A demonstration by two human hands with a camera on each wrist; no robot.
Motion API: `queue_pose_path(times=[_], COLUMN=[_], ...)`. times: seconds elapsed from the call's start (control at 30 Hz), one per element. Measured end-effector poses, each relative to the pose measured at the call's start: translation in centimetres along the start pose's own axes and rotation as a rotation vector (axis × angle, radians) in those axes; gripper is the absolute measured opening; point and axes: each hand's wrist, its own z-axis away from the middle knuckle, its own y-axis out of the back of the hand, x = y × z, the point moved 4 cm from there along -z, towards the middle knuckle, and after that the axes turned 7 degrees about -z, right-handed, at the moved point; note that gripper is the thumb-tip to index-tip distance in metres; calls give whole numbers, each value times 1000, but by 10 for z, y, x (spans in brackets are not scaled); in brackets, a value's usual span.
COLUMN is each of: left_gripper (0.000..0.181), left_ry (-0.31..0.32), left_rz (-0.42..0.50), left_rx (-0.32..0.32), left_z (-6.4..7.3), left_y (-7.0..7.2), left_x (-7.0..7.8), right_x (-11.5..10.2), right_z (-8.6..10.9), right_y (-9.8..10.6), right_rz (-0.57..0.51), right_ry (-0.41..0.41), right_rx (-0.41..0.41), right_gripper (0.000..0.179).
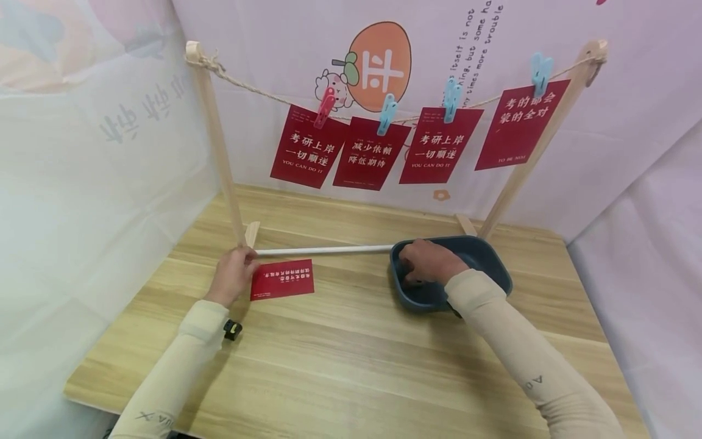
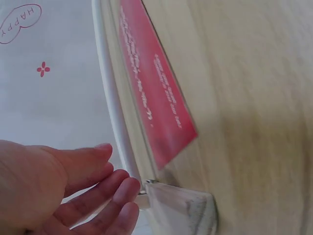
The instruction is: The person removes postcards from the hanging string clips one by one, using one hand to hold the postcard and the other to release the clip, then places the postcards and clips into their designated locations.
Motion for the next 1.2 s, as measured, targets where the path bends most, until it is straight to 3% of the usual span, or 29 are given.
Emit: queue_pose_path(times=[0.23,0.6,0.87,1.1,1.2], left_gripper=[32,43,44,48,49], left_ry=[-37,-53,-57,-64,-97], left_rz=[-12,-6,13,-1,-2], left_rx=[5,-15,-18,-19,8], left_z=[2,6,7,7,7], left_y=[4,12,22,29,32], left_x=[9,27,39,45,49], right_x=[-3,-4,-9,-15,-17], right_z=[5,14,21,25,28], right_y=[9,21,32,38,39], right_rz=[-44,-100,-210,-229,-234], right_ry=[78,55,92,140,143], right_rx=[66,165,249,336,367], right_gripper=[27,52,53,56,61])
